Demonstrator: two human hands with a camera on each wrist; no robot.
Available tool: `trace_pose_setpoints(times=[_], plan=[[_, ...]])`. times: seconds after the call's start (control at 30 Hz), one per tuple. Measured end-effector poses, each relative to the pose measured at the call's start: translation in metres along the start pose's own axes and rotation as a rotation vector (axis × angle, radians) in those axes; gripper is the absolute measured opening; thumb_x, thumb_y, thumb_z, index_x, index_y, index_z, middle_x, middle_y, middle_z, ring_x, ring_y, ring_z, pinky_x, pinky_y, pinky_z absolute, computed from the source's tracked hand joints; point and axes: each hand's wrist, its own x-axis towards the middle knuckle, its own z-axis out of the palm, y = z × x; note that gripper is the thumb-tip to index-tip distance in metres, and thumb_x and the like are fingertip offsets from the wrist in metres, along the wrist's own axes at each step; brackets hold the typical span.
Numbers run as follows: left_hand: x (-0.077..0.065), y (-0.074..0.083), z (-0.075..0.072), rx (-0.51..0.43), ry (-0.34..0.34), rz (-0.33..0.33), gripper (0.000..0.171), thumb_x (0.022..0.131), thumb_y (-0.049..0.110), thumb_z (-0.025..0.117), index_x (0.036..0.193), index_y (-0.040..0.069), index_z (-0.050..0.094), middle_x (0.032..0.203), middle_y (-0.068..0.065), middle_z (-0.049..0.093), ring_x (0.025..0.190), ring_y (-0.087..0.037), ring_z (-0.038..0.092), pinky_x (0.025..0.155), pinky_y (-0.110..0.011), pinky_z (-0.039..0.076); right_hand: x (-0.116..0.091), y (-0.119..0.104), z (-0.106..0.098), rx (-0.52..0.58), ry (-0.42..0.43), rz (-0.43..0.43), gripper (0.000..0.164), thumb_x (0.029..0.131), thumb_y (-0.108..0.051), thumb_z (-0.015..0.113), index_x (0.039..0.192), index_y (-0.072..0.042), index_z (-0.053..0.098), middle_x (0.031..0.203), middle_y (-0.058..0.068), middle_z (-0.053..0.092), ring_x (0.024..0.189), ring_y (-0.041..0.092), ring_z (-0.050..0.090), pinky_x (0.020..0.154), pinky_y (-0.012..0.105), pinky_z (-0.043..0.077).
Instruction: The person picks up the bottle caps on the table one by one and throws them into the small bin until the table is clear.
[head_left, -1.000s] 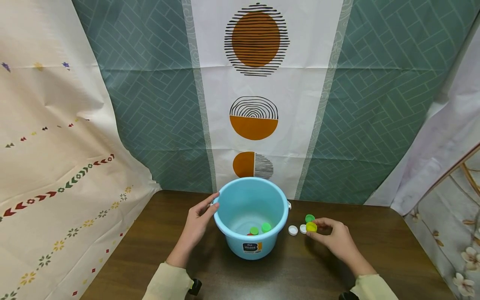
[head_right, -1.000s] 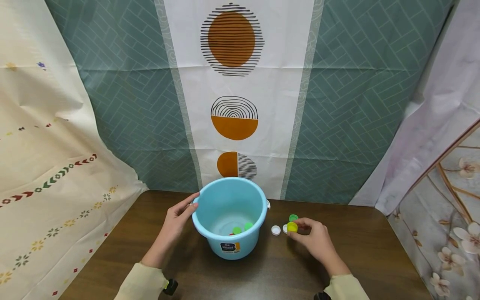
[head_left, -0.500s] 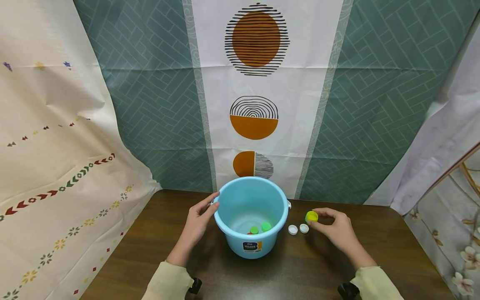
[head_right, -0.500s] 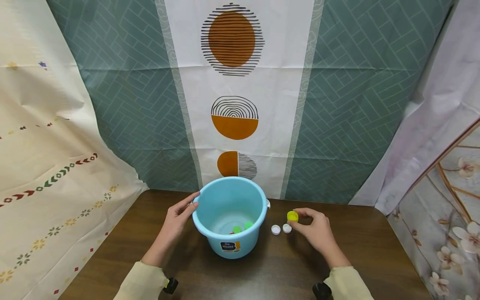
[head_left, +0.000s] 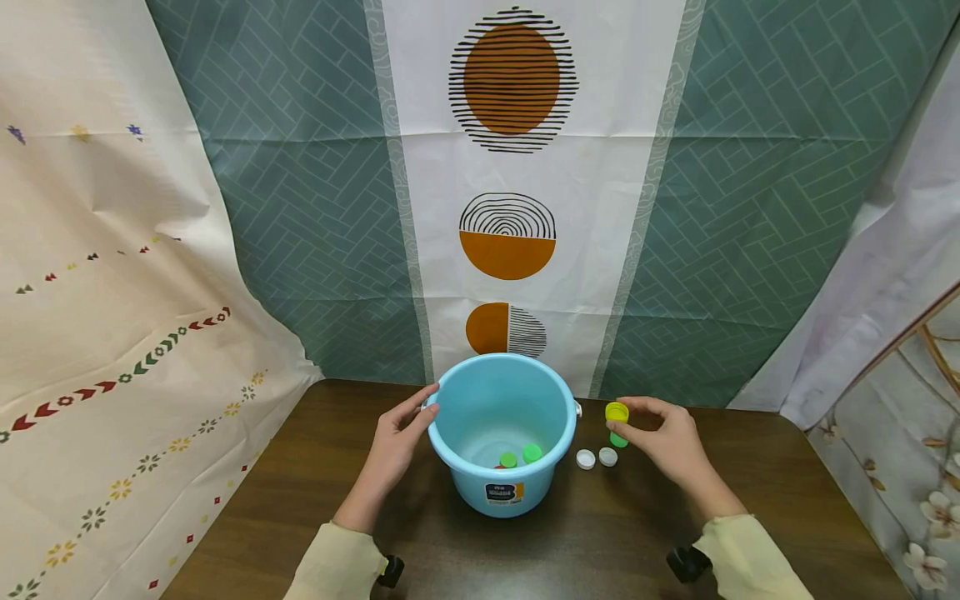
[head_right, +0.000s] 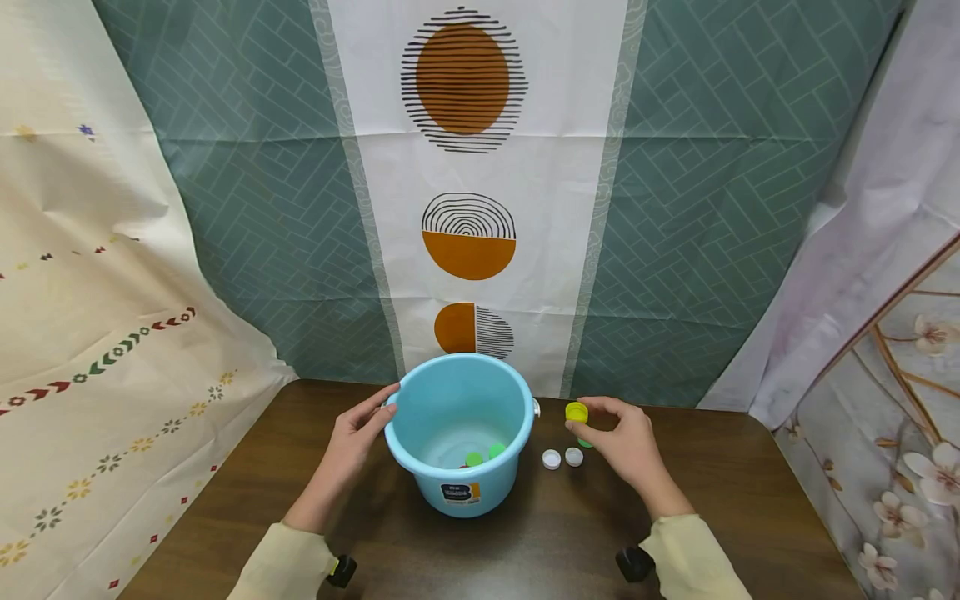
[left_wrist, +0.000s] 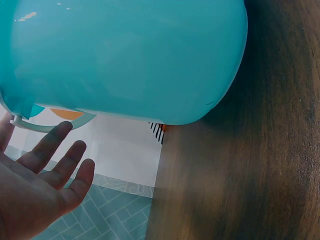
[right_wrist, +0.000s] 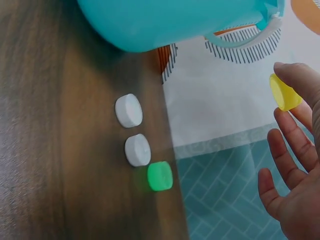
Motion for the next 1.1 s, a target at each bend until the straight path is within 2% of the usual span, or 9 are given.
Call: trace_pose_setpoints(times=[0.17, 0.4, 0.57, 0.8, 0.9, 1.1], plan=[[0.000, 0.001, 0.000, 0.002, 0.002, -0.006, 0.036, 0.089, 0.038, 0.061, 0.124, 0.032, 0.060, 0.127, 0.008, 0.060, 0.113, -0.012, 0.058, 0.096, -0.039, 0.047, 0.005, -0.010, 0.000, 0.020, -0.009, -0.001, 0.047, 0.073, -0.050, 0.074, 0.113, -0.026, 0.066, 0.106, -0.004, 0.067, 0.098, 0.019, 0.058, 0.071, 0.022, 0.051], [-0.001, 0.003, 0.000, 0.000, -0.002, -0.015, 0.036, 0.088, 0.040, 0.061, 0.124, 0.033, 0.060, 0.126, 0.007, 0.060, 0.110, -0.013, 0.059, 0.092, -0.033, 0.049, 0.012, -0.023, 0.006, 0.058, -0.026, -0.038, 0.047, 0.074, -0.049, 0.074, 0.113, -0.026, 0.065, 0.107, -0.004, 0.067, 0.098, 0.021, 0.060, 0.074, 0.021, 0.051], [-0.001, 0.003, 0.000, -0.006, -0.008, -0.011, 0.037, 0.089, 0.039, 0.061, 0.125, 0.032, 0.059, 0.128, 0.007, 0.059, 0.111, -0.013, 0.058, 0.092, -0.032, 0.049, 0.018, -0.032, 0.011, 0.089, -0.032, -0.045, 0.047, 0.073, -0.050, 0.074, 0.113, -0.028, 0.065, 0.106, -0.005, 0.067, 0.095, 0.020, 0.062, 0.073, 0.027, 0.054], [-0.002, 0.003, 0.000, -0.007, -0.004, -0.010, 0.039, 0.089, 0.038, 0.061, 0.127, 0.029, 0.059, 0.127, 0.007, 0.060, 0.111, -0.012, 0.058, 0.092, -0.031, 0.048, 0.023, -0.047, 0.015, 0.082, -0.010, -0.087, 0.045, 0.074, -0.047, 0.074, 0.113, -0.026, 0.066, 0.106, -0.006, 0.067, 0.100, 0.016, 0.059, 0.088, 0.038, 0.046], [-0.001, 0.002, 0.000, -0.008, -0.005, -0.006, 0.040, 0.089, 0.037, 0.061, 0.128, 0.026, 0.058, 0.127, 0.005, 0.060, 0.110, -0.013, 0.059, 0.091, -0.029, 0.049, 0.024, -0.054, 0.018, 0.089, -0.003, -0.100, 0.044, 0.075, -0.046, 0.074, 0.112, -0.025, 0.066, 0.106, -0.004, 0.068, 0.101, 0.017, 0.059, 0.090, 0.040, 0.044], [-0.001, 0.003, 0.000, -0.003, -0.008, -0.006, 0.038, 0.089, 0.037, 0.062, 0.126, 0.028, 0.059, 0.129, 0.007, 0.059, 0.113, -0.012, 0.058, 0.094, -0.032, 0.047, 0.027, -0.067, 0.025, 0.122, -0.003, -0.098, 0.045, 0.075, -0.047, 0.074, 0.113, -0.023, 0.066, 0.108, -0.004, 0.067, 0.102, 0.014, 0.057, 0.092, 0.042, 0.042]])
